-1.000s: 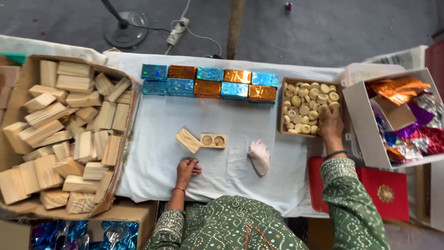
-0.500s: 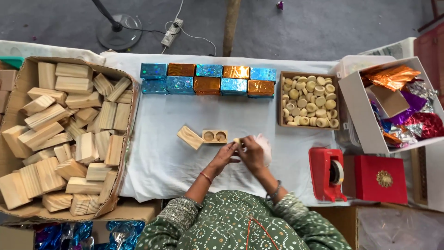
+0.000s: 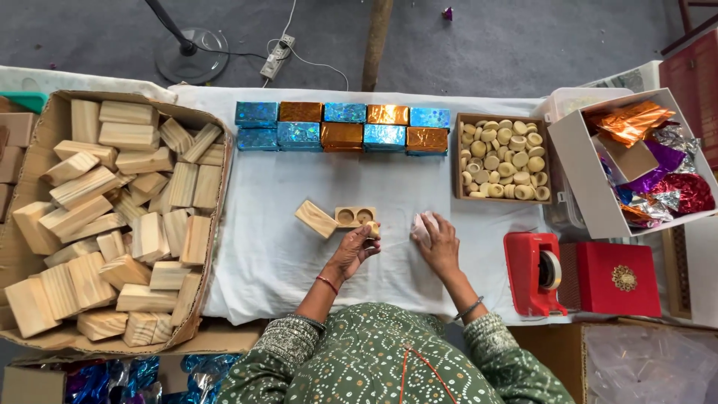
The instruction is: The person wipes a small wooden block with a white cloth, turning it over to clean all sides. They then place small round wooden pieces into the block's indentations and continue wiping the block.
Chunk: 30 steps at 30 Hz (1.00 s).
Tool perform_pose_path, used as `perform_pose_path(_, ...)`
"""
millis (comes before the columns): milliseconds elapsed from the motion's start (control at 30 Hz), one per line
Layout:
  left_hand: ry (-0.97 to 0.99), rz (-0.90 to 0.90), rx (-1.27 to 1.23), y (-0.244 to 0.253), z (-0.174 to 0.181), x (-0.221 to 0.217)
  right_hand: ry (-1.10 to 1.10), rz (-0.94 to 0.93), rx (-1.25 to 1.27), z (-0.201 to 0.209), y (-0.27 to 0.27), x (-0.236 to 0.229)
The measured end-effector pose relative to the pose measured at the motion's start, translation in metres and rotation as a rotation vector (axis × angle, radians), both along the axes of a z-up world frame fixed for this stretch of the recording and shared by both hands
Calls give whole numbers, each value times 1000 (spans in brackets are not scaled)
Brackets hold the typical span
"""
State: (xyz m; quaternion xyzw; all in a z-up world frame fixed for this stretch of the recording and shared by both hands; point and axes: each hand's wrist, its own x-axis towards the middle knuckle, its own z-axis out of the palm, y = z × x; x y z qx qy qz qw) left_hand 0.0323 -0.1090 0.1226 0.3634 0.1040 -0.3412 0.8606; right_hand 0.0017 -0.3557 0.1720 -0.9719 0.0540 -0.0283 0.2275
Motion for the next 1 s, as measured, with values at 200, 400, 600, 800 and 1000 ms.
perform_pose_path(200,10,-42,-62,2,13,6,15,55,125,-105,-19,-15)
perform_pose_path(400,-33,-61,-15,2,-22,8,-200,185,596,42,54,5)
perform_pose_path(600,-144,-9,169,-4,-38,5,-253,409,329,43,69,13)
perform_pose_path(800,-626,-13,576,-10,1,-2,395,-69,1091,17,55,20)
perform_pose_path(1000,-207,-147,278,-4,-5,-5,7,364,757,26,52,9)
